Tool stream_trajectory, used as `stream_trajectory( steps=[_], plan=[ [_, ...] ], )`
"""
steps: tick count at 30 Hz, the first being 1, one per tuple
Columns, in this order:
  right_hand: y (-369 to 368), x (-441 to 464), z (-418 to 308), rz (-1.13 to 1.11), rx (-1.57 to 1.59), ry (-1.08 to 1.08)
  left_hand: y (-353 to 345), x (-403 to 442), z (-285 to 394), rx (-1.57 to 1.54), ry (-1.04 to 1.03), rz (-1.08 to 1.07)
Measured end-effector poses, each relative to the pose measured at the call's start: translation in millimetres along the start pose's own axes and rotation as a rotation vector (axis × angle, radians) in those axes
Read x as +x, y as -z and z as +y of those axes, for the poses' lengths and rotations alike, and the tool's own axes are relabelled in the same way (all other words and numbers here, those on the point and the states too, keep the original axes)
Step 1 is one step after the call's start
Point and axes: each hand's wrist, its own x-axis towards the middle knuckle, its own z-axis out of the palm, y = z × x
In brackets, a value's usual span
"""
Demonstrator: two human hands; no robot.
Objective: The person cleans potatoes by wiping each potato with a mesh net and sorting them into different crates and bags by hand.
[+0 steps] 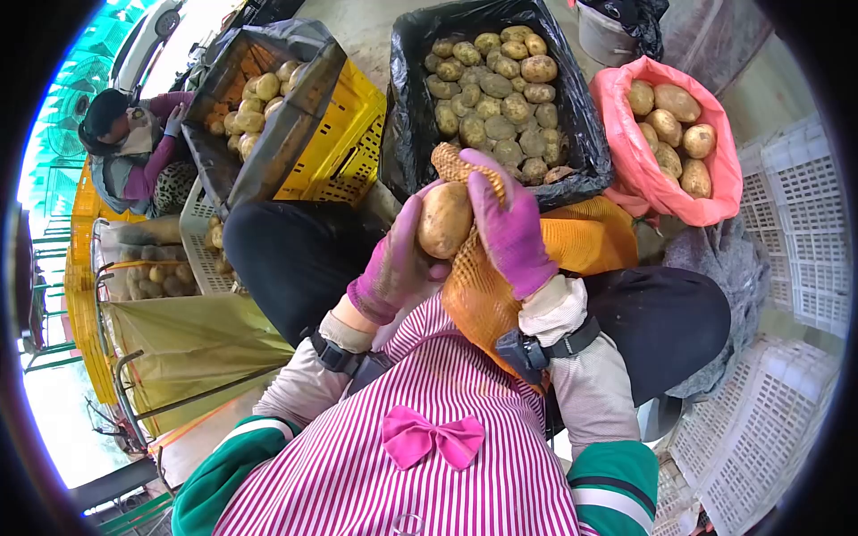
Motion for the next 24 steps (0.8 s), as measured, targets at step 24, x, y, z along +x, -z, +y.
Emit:
stream_trajectory(
  steps=[24],
  plan=[
    [-14.3, -35.5, 35.6, -0.25, -0.945, -0.033, -13.2, 89.9, 19.1, -1.124, 0.704, -0.221]
  ],
)
